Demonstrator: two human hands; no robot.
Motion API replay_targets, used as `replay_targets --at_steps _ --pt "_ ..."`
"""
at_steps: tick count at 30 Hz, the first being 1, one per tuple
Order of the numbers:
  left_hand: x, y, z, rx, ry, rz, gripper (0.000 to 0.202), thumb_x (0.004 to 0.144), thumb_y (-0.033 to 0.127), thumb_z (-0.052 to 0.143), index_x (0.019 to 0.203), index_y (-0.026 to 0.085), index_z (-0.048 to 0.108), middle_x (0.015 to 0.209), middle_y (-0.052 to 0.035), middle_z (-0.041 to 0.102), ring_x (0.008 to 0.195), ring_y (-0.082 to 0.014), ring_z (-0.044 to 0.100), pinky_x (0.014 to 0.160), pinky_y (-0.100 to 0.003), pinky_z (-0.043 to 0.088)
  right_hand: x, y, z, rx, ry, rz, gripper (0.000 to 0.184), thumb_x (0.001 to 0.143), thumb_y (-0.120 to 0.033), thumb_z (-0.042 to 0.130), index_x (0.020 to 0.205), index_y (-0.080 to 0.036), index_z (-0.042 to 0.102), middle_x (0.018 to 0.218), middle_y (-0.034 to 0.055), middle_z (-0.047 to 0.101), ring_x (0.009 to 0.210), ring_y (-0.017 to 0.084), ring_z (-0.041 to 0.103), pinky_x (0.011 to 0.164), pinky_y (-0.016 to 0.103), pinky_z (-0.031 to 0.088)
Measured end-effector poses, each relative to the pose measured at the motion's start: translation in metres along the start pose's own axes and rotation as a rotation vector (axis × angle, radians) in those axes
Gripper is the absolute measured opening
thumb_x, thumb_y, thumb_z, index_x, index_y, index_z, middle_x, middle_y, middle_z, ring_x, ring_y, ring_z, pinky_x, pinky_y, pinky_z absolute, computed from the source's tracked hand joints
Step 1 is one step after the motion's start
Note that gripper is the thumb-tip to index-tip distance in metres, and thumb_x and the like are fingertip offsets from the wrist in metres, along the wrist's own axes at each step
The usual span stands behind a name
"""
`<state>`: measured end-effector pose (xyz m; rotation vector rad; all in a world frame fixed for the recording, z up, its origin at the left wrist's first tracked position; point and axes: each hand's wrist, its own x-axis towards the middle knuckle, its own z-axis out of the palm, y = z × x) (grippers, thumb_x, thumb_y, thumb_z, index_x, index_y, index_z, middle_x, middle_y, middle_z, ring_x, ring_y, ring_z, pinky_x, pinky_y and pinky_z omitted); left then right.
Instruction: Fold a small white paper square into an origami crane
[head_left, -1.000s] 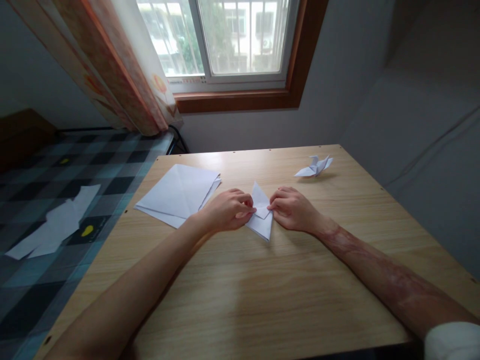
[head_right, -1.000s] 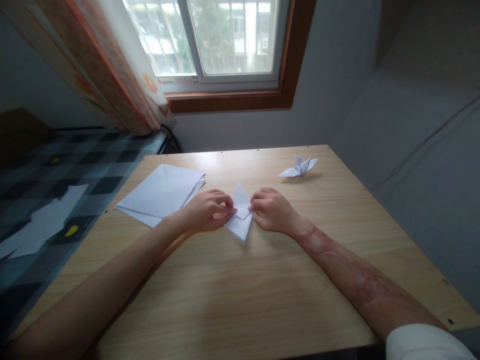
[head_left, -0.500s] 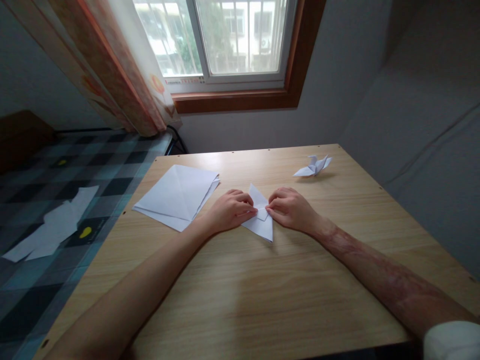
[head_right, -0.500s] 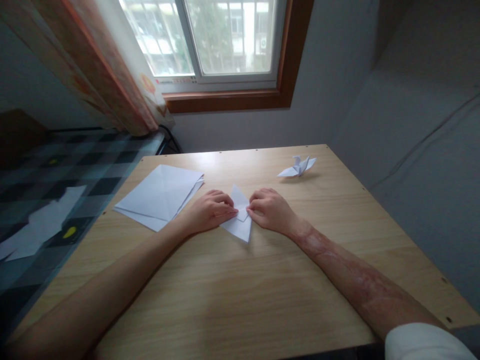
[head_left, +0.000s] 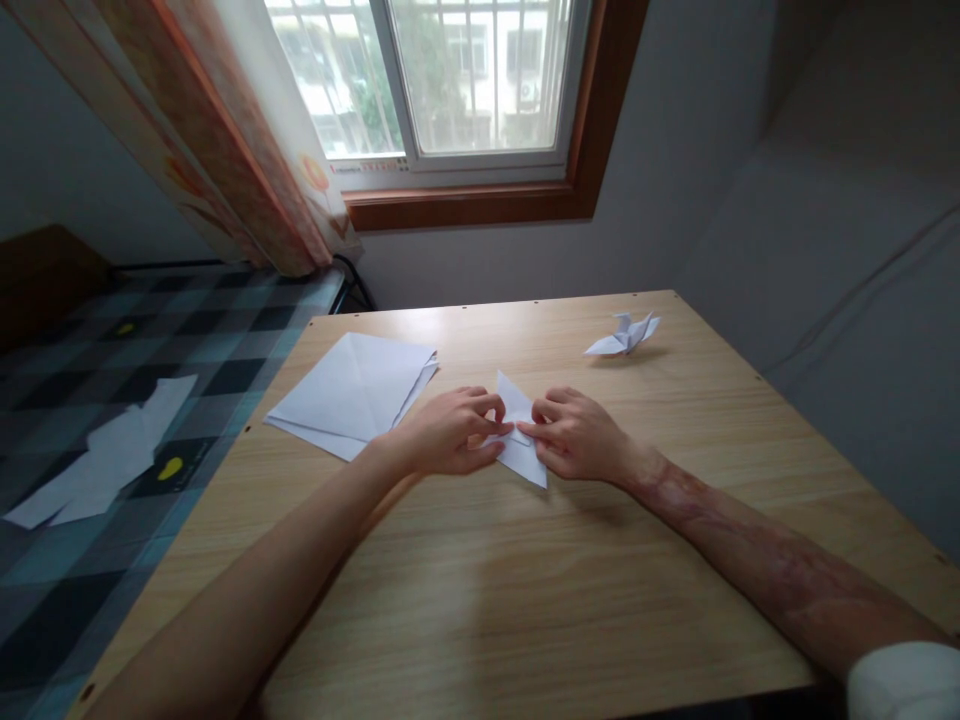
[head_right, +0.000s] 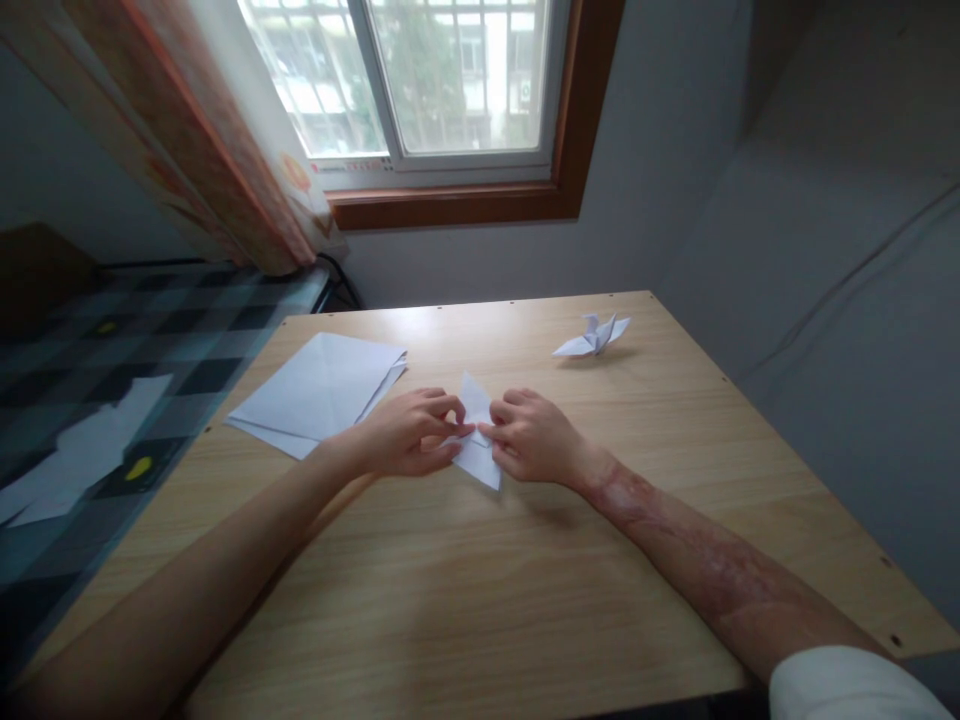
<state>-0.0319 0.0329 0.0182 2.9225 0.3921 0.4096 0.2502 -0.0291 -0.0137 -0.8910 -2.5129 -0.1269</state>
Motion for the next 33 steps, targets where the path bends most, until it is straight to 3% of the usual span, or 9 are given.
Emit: replay_targets --at_steps 5,12,21,33 --pt "-0.004 -0.005 0.002 -0.018 0.047 0.017 0.022 0.102 0.033 0.066 0.111 0.028 0.086 0.107 -0.0065 0.079 0.087 -0.0198 0.07 0.083 -0.036 0.058 -0.004 0.005 -0.006 -0.008 -0.014 0.12 0.026 0.087 -0.019 0.071 0.106 -0.026 0.087 0.084 0.0056 0.07 0.082 0.025 0.056 0.083 0.043 0.042" --pt "-0.007 -0.005 0.0 -0.013 0.094 0.041 0.018 0.096 0.035 0.071 0.102 0.028 0.086 0.104 -0.0057 0.081 0.087 -0.0199 0.074 0.084 -0.036 0.059 -0.004 0.007 -0.009 -0.028 0.0 0.128 0.025 0.081 -0.019 0.072 0.097 -0.026 0.089 0.07 0.004 0.072 0.074 0.024 0.056 0.084 0.043 0.041" --pt "-0.011 -0.004 -0.005 -0.013 0.082 0.034 0.018 0.096 0.036 0.07 0.098 0.026 0.085 0.108 -0.0058 0.082 0.092 -0.0214 0.076 0.09 -0.039 0.059 -0.005 0.009 -0.003 -0.026 0.053 0.175 0.024 0.079 -0.018 0.071 0.091 -0.024 0.091 0.066 0.0035 0.075 0.068 0.022 0.058 0.083 0.043 0.042" --pt "-0.001 0.006 -0.012 0.031 0.032 0.028 0.018 0.094 0.037 0.069 0.085 0.026 0.081 0.104 -0.0034 0.082 0.084 -0.0195 0.073 0.088 -0.039 0.057 -0.009 0.011 0.0 -0.041 0.13 0.239 0.02 0.078 -0.017 0.068 0.078 -0.022 0.088 0.062 0.0031 0.074 0.062 0.021 0.062 0.082 0.042 0.045"
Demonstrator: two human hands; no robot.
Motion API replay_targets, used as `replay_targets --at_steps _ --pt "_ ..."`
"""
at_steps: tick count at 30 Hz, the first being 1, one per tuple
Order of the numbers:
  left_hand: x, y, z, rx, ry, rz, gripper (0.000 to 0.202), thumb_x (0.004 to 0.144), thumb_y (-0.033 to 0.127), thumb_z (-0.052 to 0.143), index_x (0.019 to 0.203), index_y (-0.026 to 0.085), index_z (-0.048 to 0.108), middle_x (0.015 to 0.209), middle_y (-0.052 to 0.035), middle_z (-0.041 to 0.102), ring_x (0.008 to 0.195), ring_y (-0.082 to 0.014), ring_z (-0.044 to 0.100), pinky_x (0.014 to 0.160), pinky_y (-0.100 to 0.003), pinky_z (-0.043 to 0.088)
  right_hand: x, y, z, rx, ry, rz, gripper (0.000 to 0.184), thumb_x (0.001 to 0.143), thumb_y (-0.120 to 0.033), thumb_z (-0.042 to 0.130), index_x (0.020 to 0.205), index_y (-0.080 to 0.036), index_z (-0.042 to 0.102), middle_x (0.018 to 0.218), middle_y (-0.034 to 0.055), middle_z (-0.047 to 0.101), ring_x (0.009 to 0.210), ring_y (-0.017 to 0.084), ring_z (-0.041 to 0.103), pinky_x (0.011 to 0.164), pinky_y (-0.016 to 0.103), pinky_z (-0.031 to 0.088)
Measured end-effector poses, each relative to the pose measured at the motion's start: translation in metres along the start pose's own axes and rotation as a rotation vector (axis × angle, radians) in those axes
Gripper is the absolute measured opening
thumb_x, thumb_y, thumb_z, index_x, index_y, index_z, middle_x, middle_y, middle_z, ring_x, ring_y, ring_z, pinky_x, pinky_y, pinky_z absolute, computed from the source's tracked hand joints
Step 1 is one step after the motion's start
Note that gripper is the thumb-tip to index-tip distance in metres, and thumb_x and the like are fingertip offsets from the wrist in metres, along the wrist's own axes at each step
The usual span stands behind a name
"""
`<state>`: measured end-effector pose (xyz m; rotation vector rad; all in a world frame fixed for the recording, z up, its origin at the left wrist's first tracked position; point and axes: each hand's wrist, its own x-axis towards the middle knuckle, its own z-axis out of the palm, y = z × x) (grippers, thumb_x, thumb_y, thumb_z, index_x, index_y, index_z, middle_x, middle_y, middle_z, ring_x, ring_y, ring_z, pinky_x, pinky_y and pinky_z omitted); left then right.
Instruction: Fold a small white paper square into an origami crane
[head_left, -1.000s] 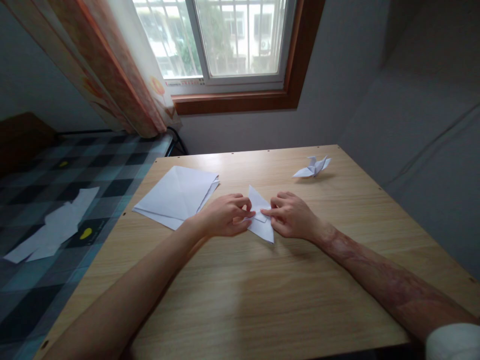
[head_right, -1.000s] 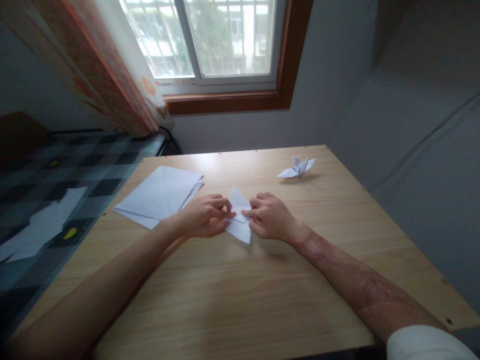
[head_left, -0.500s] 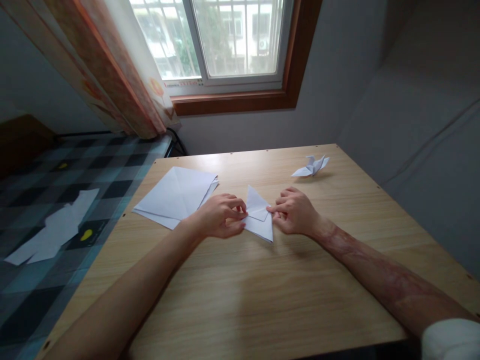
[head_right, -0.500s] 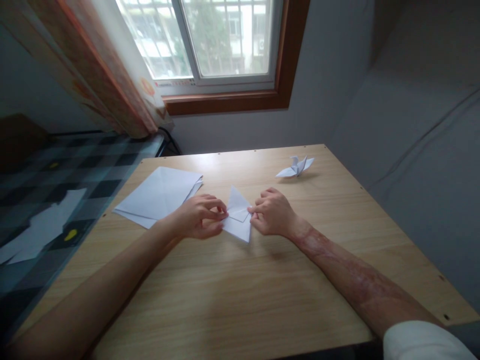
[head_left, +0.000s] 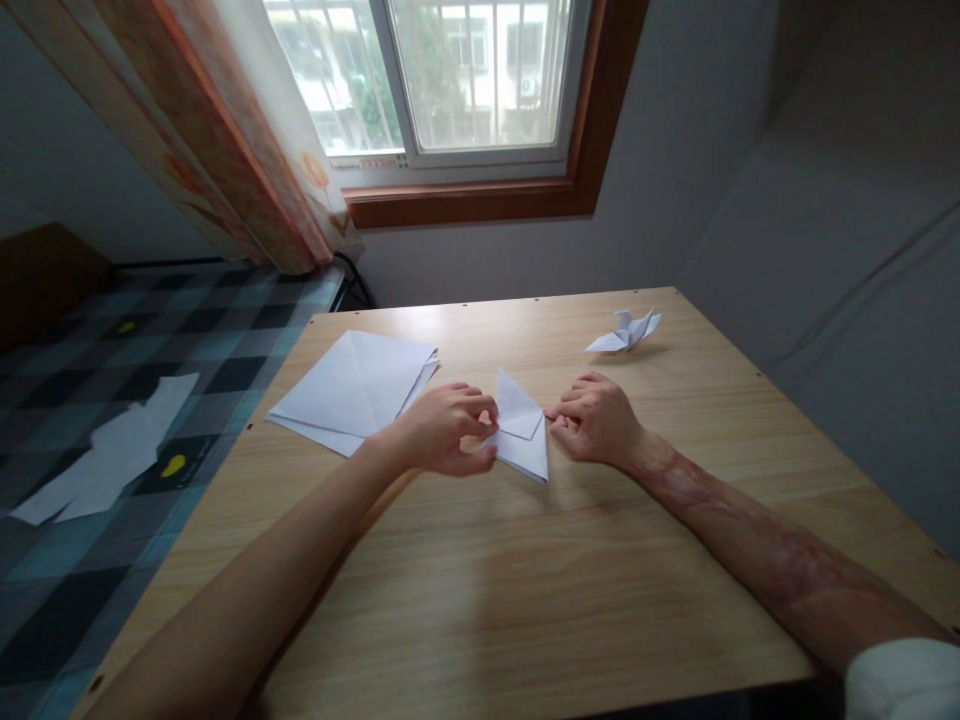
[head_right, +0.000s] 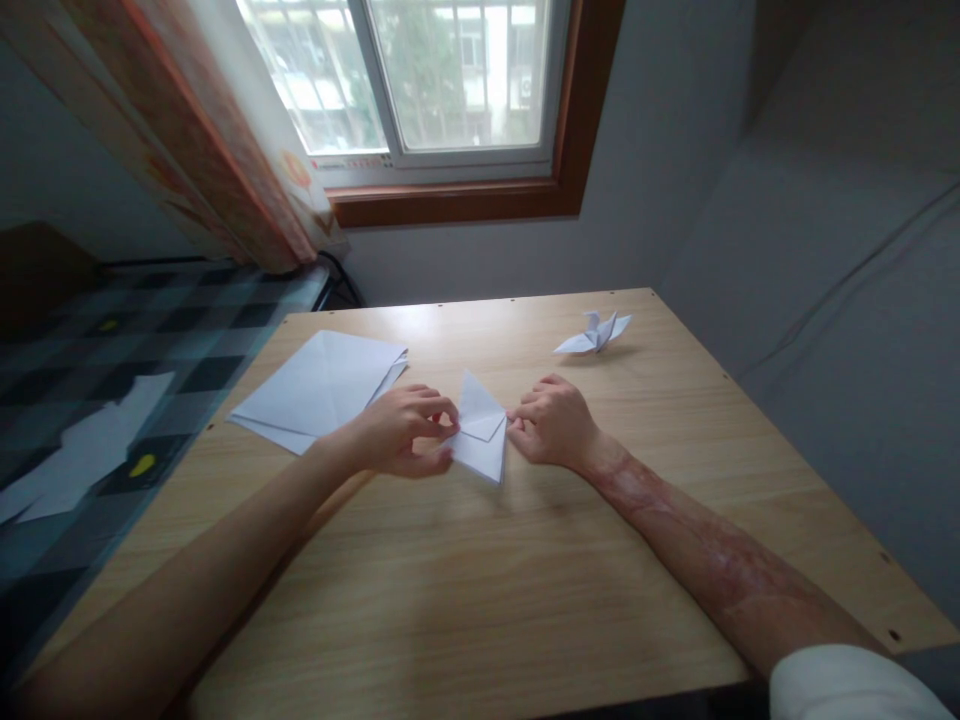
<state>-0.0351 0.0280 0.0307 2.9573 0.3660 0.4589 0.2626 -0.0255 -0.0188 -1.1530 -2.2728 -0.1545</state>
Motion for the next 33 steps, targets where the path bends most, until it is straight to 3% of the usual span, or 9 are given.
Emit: replay_targets --at_steps 6,14,19,22,26,33 --pt "-0.001 -0.001 0.006 -0.031 0.016 0.008 0.019 0.092 0.039 0.071 0.097 0.025 0.083 0.118 -0.005 0.083 0.09 -0.022 0.075 0.09 -0.041 0.059 0.0 0.001 0.0 0.021 -0.009 -0.009 0.02 0.078 -0.017 0.067 0.076 -0.022 0.086 0.06 0.0024 0.072 0.061 0.02 0.063 0.081 0.04 0.045" --pt "0.01 0.014 0.015 -0.029 -0.042 0.08 0.051 0.097 0.056 0.075 0.135 0.023 0.077 0.137 -0.0141 0.077 0.117 -0.0327 0.074 0.106 -0.049 0.057 0.002 -0.001 -0.004 0.025 -0.048 -0.025 0.021 0.08 -0.017 0.065 0.075 -0.023 0.085 0.062 0.0026 0.074 0.061 0.019 0.064 0.08 0.039 0.045" --pt "0.012 0.022 0.02 -0.051 -0.071 0.126 0.066 0.1 0.056 0.072 0.154 0.02 0.064 0.145 -0.0164 0.074 0.127 -0.0353 0.072 0.111 -0.05 0.056 0.001 0.004 -0.003 0.07 -0.05 -0.004 0.022 0.081 -0.016 0.066 0.075 -0.023 0.086 0.064 0.003 0.076 0.061 0.019 0.065 0.08 0.039 0.045" --pt "0.012 0.023 0.025 -0.074 -0.076 0.137 0.07 0.101 0.057 0.07 0.16 0.021 0.059 0.154 -0.0163 0.069 0.137 -0.0359 0.068 0.117 -0.051 0.054 -0.001 0.008 0.001 0.157 -0.021 0.061 0.025 0.082 -0.014 0.065 0.079 -0.023 0.088 0.065 0.0023 0.077 0.061 0.019 0.066 0.08 0.037 0.049" --pt "0.011 0.023 0.026 -0.093 -0.131 0.157 0.072 0.105 0.06 0.066 0.167 0.026 0.051 0.171 -0.0134 0.054 0.157 -0.0348 0.053 0.13 -0.051 0.043 -0.004 0.013 0.006 0.204 -0.01 0.092 0.025 0.083 -0.014 0.065 0.081 -0.022 0.088 0.071 0.0032 0.081 0.063 0.019 0.069 0.082 0.036 0.051" --pt "0.011 0.023 0.023 -0.1 -0.182 0.157 0.07 0.105 0.06 0.067 0.166 0.03 0.052 0.176 -0.0128 0.045 0.163 -0.0356 0.046 0.134 -0.059 0.038 -0.004 0.014 0.007 0.24 0.004 0.114 0.026 0.084 -0.014 0.064 0.081 -0.022 0.089 0.071 0.0029 0.082 0.062 0.018 0.069 0.083 0.036 0.052"
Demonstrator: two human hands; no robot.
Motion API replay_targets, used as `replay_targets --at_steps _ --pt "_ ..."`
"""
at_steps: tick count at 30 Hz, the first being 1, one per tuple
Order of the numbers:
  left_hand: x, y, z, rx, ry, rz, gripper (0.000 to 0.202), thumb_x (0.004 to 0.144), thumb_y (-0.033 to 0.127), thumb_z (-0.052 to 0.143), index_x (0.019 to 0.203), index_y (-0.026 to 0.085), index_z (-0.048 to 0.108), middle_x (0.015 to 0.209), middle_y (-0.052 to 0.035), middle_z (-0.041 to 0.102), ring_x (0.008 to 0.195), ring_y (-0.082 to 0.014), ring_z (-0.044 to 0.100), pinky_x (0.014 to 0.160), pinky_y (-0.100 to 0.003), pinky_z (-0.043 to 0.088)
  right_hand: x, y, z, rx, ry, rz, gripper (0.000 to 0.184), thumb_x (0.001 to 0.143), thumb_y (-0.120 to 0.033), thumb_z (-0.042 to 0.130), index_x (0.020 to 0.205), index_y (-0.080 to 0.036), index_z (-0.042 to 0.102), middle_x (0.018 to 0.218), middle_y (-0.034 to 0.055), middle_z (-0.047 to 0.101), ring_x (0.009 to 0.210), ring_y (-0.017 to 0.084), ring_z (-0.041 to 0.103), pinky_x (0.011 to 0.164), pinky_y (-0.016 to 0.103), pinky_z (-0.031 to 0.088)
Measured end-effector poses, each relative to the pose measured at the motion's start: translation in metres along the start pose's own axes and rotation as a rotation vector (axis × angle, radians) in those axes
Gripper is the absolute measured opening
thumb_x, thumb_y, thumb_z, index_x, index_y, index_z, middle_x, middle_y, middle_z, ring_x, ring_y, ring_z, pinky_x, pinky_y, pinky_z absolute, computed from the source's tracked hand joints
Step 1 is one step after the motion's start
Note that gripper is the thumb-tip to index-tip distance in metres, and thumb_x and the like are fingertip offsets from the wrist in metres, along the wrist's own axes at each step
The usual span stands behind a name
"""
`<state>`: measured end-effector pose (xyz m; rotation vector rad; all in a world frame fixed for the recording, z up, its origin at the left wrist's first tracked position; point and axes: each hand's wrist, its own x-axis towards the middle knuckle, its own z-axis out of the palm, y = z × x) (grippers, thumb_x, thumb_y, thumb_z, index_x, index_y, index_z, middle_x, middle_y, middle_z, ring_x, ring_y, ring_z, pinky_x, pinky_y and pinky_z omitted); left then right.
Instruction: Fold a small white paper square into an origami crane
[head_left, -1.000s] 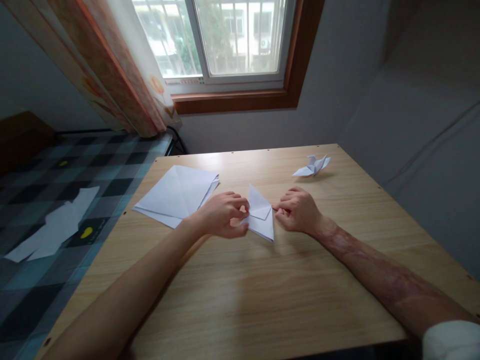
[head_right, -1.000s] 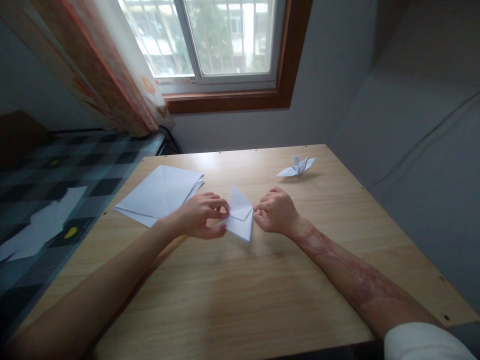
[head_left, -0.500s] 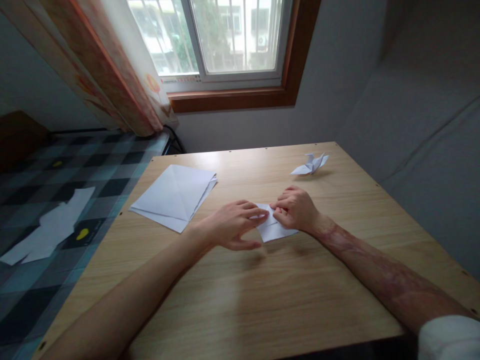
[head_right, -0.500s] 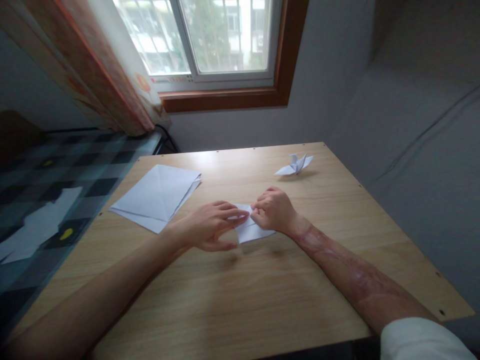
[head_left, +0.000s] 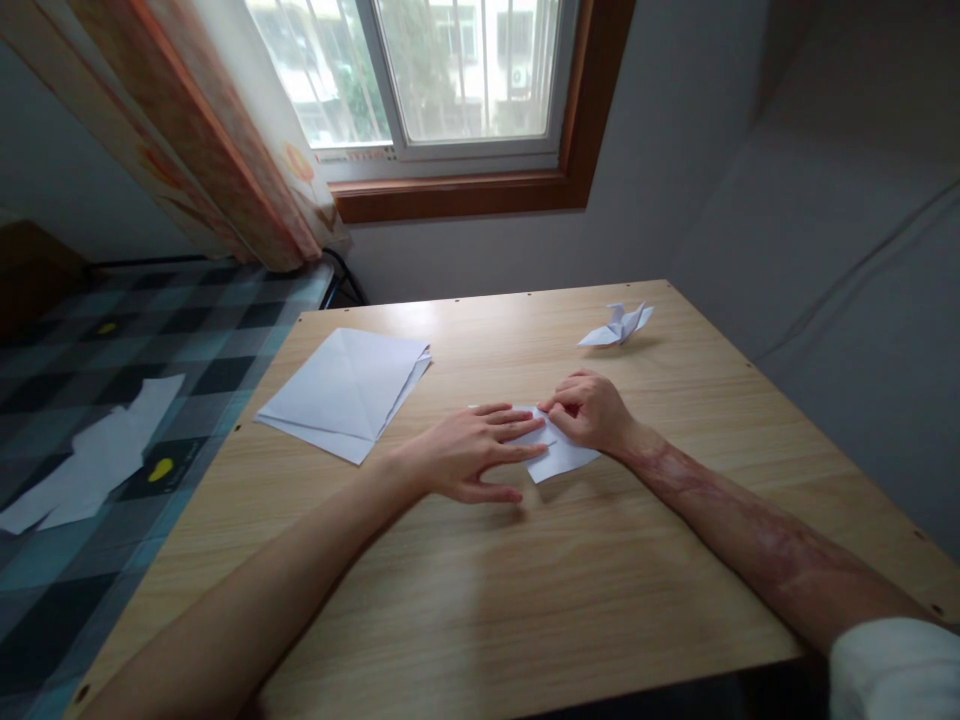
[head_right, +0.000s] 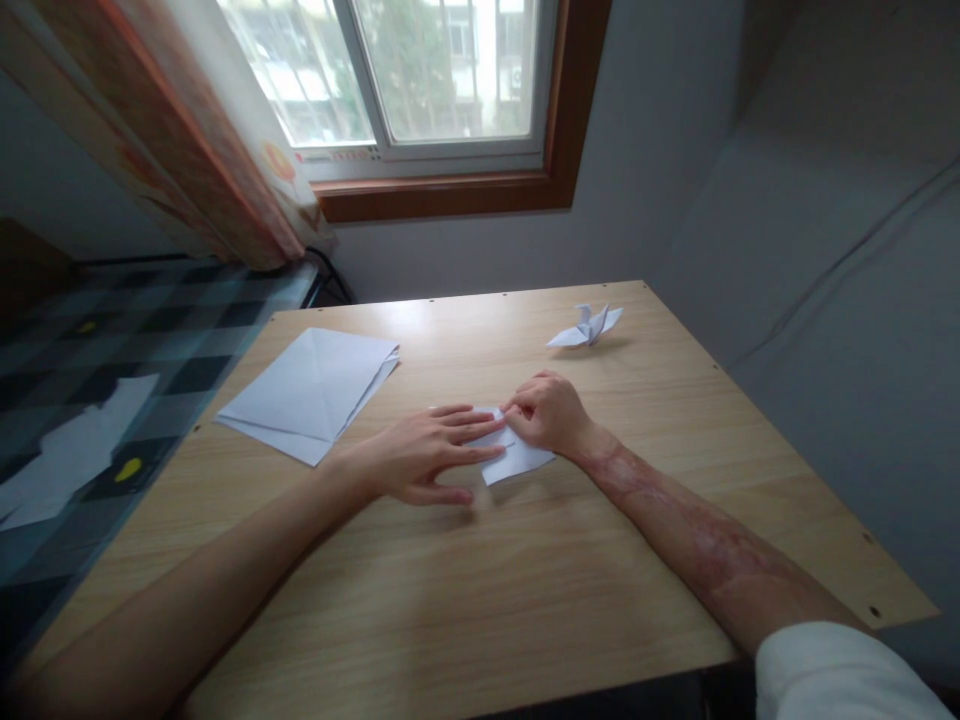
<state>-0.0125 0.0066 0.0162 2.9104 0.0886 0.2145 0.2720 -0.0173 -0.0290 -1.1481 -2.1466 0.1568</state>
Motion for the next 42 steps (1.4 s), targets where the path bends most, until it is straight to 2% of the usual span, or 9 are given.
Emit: replay_targets --at_steps 8,12,16,19,25,29,35,39,42 --pt "-0.0039 -0.0091 0.0015 -0.111 0.147 -0.012 0.043 0.106 0.042 0.066 0.145 0.024 0.073 0.155 -0.0121 0.069 0.144 -0.0307 0.067 0.13 -0.052 0.047 0.0005 -0.0032 -0.0012 0.013 0.009 0.028 0.026 0.085 -0.013 0.065 0.081 -0.023 0.089 0.067 0.0018 0.078 0.059 0.017 0.066 0.081 0.035 0.05" --pt "-0.0032 -0.0082 0.0016 -0.082 0.16 -0.031 0.046 0.105 0.048 0.066 0.14 0.019 0.075 0.148 -0.0159 0.074 0.138 -0.0343 0.071 0.128 -0.054 0.049 0.0019 -0.007 -0.0021 0.021 0.011 0.021 0.026 0.085 -0.013 0.064 0.079 -0.022 0.088 0.064 0.0023 0.077 0.058 0.017 0.064 0.077 0.035 0.048" --pt "0.0005 -0.0032 0.0025 -0.051 0.138 -0.08 0.058 0.104 0.058 0.067 0.142 0.015 0.073 0.144 -0.0215 0.072 0.129 -0.0374 0.072 0.116 -0.053 0.058 0.0038 -0.0077 -0.0024 0.066 0.002 0.046 0.028 0.086 -0.013 0.064 0.081 -0.023 0.089 0.064 0.0021 0.077 0.057 0.017 0.064 0.075 0.033 0.049" --pt "0.0012 -0.002 0.0045 -0.053 0.142 -0.123 0.061 0.103 0.061 0.068 0.146 0.017 0.07 0.144 -0.0223 0.069 0.128 -0.0383 0.071 0.112 -0.053 0.06 0.0046 -0.0067 -0.0028 0.097 -0.01 0.081 0.029 0.088 -0.014 0.063 0.082 -0.022 0.09 0.064 0.0017 0.077 0.054 0.016 0.061 0.075 0.033 0.049" --pt "-0.0027 -0.0057 0.0087 -0.036 0.088 -0.14 0.067 0.107 0.06 0.065 0.16 0.021 0.059 0.173 -0.0194 0.049 0.154 -0.0391 0.055 0.127 -0.054 0.05 0.0046 -0.0039 -0.0029 0.11 -0.016 0.122 0.03 0.09 -0.017 0.062 0.086 -0.022 0.091 0.058 0.0009 0.072 0.051 0.015 0.056 0.073 0.032 0.048" --pt "-0.004 -0.006 0.0083 -0.014 0.045 -0.178 0.069 0.107 0.063 0.063 0.164 0.024 0.056 0.177 -0.0138 0.043 0.164 -0.0374 0.044 0.133 -0.056 0.042 0.0047 -0.0025 -0.0021 0.084 -0.001 0.181 0.029 0.093 -0.021 0.064 0.086 -0.021 0.092 0.058 0.0026 0.072 0.053 0.016 0.058 0.068 0.032 0.045" --pt "-0.0034 -0.0038 0.0079 0.021 0.034 -0.222 0.07 0.106 0.069 0.061 0.164 0.029 0.056 0.18 -0.0098 0.039 0.166 -0.0368 0.041 0.136 -0.057 0.035 0.0041 -0.0019 -0.0013 0.047 0.013 0.242 0.026 0.094 -0.021 0.066 0.087 -0.022 0.091 0.064 0.0035 0.077 0.057 0.018 0.061 0.061 0.031 0.04" --pt "-0.0043 -0.0057 0.0086 0.069 0.043 -0.248 0.072 0.106 0.071 0.058 0.164 0.028 0.056 0.178 -0.0112 0.042 0.165 -0.0371 0.043 0.137 -0.058 0.031 0.0046 -0.003 -0.0013 0.067 0.037 0.179 0.024 0.094 -0.017 0.066 0.092 -0.021 0.089 0.073 0.0036 0.078 0.062 0.018 0.064 0.068 0.032 0.046" --pt "-0.0065 -0.01 0.0069 0.117 0.058 -0.293 0.072 0.106 0.072 0.057 0.159 0.024 0.062 0.176 -0.0141 0.046 0.162 -0.0376 0.046 0.137 -0.059 0.031 0.0062 -0.0043 -0.002 0.125 0.067 0.046 0.027 0.094 -0.014 0.065 0.107 -0.022 0.087 0.094 0.0066 0.081 0.082 0.021 0.071 0.082 0.035 0.056"
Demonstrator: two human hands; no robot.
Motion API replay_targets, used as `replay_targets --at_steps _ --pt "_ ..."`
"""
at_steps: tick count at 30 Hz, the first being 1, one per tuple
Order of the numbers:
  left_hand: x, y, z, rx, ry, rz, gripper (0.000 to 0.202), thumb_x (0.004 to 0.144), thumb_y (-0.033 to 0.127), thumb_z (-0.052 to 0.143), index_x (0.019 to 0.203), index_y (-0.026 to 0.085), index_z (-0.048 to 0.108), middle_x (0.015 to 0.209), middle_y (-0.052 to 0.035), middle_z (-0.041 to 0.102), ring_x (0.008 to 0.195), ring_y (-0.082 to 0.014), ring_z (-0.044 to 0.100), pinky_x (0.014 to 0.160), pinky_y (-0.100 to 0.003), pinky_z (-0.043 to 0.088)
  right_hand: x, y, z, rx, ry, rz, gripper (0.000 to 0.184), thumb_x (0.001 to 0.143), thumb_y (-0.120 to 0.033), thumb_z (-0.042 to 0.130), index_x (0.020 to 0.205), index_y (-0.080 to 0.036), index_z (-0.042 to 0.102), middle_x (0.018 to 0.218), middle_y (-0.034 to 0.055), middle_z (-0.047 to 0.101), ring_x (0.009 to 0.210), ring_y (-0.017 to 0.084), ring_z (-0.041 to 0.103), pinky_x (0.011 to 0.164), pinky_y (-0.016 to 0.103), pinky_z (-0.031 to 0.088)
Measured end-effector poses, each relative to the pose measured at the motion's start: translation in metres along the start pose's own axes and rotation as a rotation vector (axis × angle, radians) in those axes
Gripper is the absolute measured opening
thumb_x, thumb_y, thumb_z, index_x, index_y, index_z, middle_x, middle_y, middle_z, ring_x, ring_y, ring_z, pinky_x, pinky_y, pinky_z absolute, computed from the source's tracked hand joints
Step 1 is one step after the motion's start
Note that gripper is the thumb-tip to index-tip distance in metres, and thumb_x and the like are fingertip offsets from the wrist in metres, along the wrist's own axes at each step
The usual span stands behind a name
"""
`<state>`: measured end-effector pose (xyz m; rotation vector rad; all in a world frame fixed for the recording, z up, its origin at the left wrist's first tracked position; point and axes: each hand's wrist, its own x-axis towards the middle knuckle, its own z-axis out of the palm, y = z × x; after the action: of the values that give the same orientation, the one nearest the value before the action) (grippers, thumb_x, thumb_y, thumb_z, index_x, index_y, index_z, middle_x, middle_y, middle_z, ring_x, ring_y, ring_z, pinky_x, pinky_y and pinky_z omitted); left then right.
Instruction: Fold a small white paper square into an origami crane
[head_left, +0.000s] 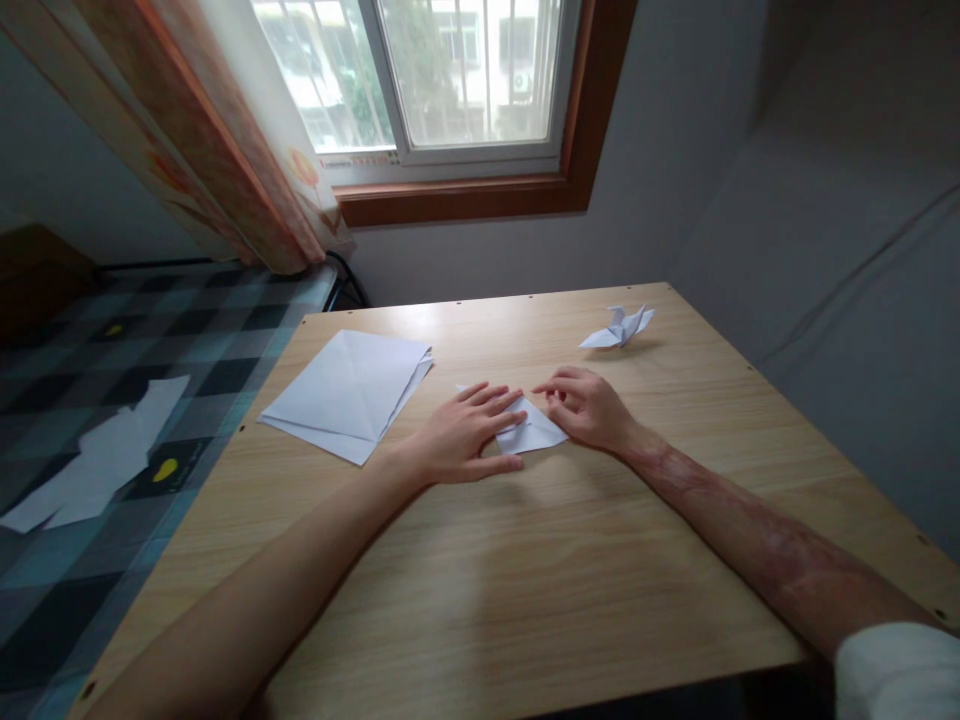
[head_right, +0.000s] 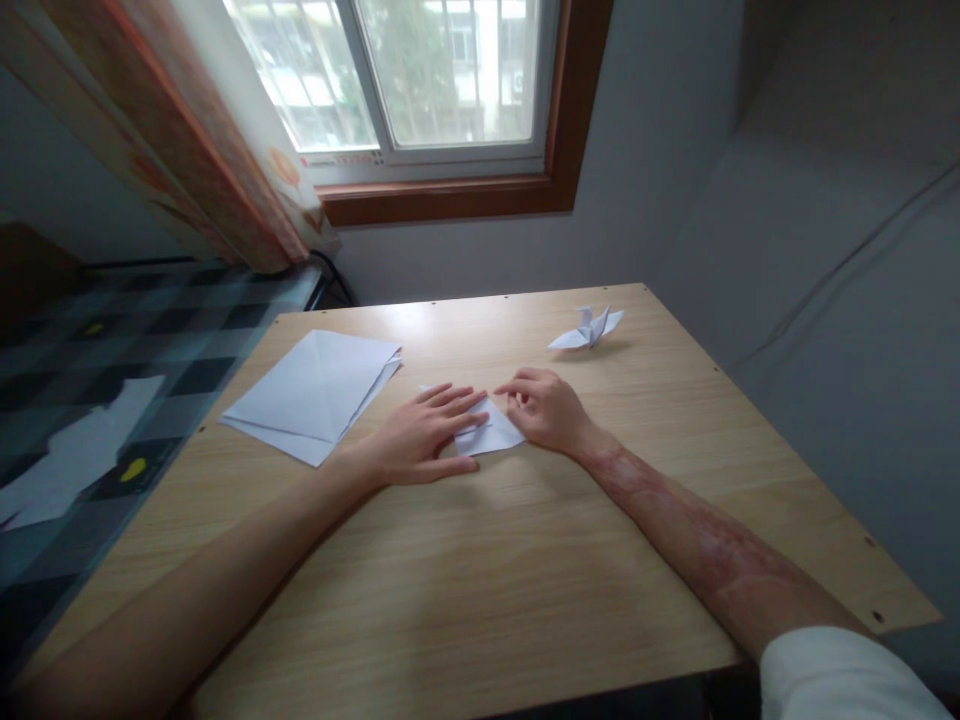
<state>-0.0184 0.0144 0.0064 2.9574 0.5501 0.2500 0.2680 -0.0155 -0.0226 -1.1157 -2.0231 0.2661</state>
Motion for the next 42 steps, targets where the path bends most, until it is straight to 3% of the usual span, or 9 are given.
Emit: replay_targets --at_steps 3,8,13,18,22,27,32,38,42 --pt "-0.001 -0.006 -0.002 0.039 0.016 -0.036 0.073 0.106 0.074 0.056 0.155 0.021 0.066 0.173 -0.0165 0.05 0.16 -0.0373 0.05 0.136 -0.059 0.033 0.001 -0.002 -0.001 0.018 -0.071 -0.153 0.037 0.091 -0.009 0.064 0.116 -0.026 0.085 0.113 0.0076 0.082 0.101 0.026 0.073 0.097 0.043 0.058" --pt "-0.002 -0.012 -0.001 0.049 0.037 -0.04 0.072 0.106 0.074 0.056 0.156 0.023 0.065 0.172 -0.0151 0.051 0.16 -0.0348 0.051 0.136 -0.057 0.034 0.0 -0.004 -0.004 -0.075 -0.182 -0.274 0.044 0.087 -0.009 0.065 0.124 -0.026 0.082 0.126 0.006 0.084 0.11 0.03 0.073 0.102 0.05 0.056" --pt "-0.002 -0.012 -0.002 0.042 0.04 -0.047 0.07 0.106 0.073 0.056 0.152 0.021 0.067 0.171 -0.0166 0.052 0.159 -0.0355 0.052 0.135 -0.057 0.036 -0.001 -0.005 -0.005 -0.133 -0.17 -0.26 0.04 0.084 -0.011 0.067 0.117 -0.025 0.084 0.122 0.0053 0.085 0.107 0.031 0.072 0.102 0.051 0.055" --pt "-0.003 -0.01 -0.001 0.015 0.118 -0.048 0.068 0.1 0.072 0.066 0.143 0.018 0.07 0.164 -0.0203 0.059 0.151 -0.0388 0.06 0.128 -0.059 0.045 0.001 -0.004 -0.006 -0.057 -0.149 -0.169 0.042 0.084 -0.009 0.062 0.118 -0.025 0.081 0.118 0.0079 0.084 0.103 0.03 0.071 0.099 0.049 0.056" --pt "-0.003 -0.009 0.003 0.002 0.196 -0.051 0.054 0.099 0.058 0.071 0.135 0.018 0.071 0.157 -0.0197 0.066 0.143 -0.0366 0.067 0.124 -0.055 0.05 0.001 -0.006 -0.006 -0.022 -0.166 -0.156 0.045 0.084 -0.01 0.063 0.125 -0.023 0.076 0.118 0.0102 0.082 0.106 0.031 0.072 0.099 0.048 0.055" --pt "-0.002 -0.009 0.002 -0.022 0.243 -0.057 0.035 0.095 0.04 0.072 0.125 0.021 0.069 0.139 -0.0129 0.078 0.125 -0.0327 0.075 0.112 -0.05 0.056 0.001 -0.011 -0.008 -0.012 -0.181 -0.155 0.031 0.095 -0.027 0.069 0.126 -0.023 0.07 0.11 0.0102 0.08 0.102 0.031 0.071 0.095 0.045 0.052" --pt "-0.002 -0.007 -0.001 -0.018 0.292 -0.064 0.026 0.099 0.045 0.069 0.11 0.022 0.068 0.111 -0.0098 0.081 0.106 -0.029 0.078 0.1 -0.046 0.058 0.001 -0.011 -0.008 -0.009 -0.195 -0.154 0.044 0.096 -0.054 0.077 0.126 -0.023 0.068 0.109 0.0098 0.078 0.1 0.031 0.071 0.095 0.044 0.051" --pt "-0.002 -0.003 0.001 0.003 0.364 -0.121 0.036 0.1 0.058 0.067 0.1 0.022 0.068 0.096 -0.0079 0.078 0.09 -0.0262 0.077 0.086 -0.041 0.06 0.002 -0.009 -0.001 -0.081 -0.187 -0.146 0.023 0.096 -0.028 0.078 0.116 -0.024 0.068 0.112 0.0098 0.079 0.104 0.03 0.07 0.094 0.043 0.053" --pt "-0.001 -0.001 0.003 0.068 0.365 -0.147 0.04 0.096 0.062 0.072 0.092 0.023 0.066 0.092 -0.007 0.077 0.084 -0.025 0.075 0.078 -0.038 0.059 0.002 -0.007 0.001 -0.095 -0.183 -0.155 0.022 0.096 -0.025 0.079 0.116 -0.024 0.068 0.115 0.0098 0.079 0.105 0.03 0.071 0.095 0.044 0.053"
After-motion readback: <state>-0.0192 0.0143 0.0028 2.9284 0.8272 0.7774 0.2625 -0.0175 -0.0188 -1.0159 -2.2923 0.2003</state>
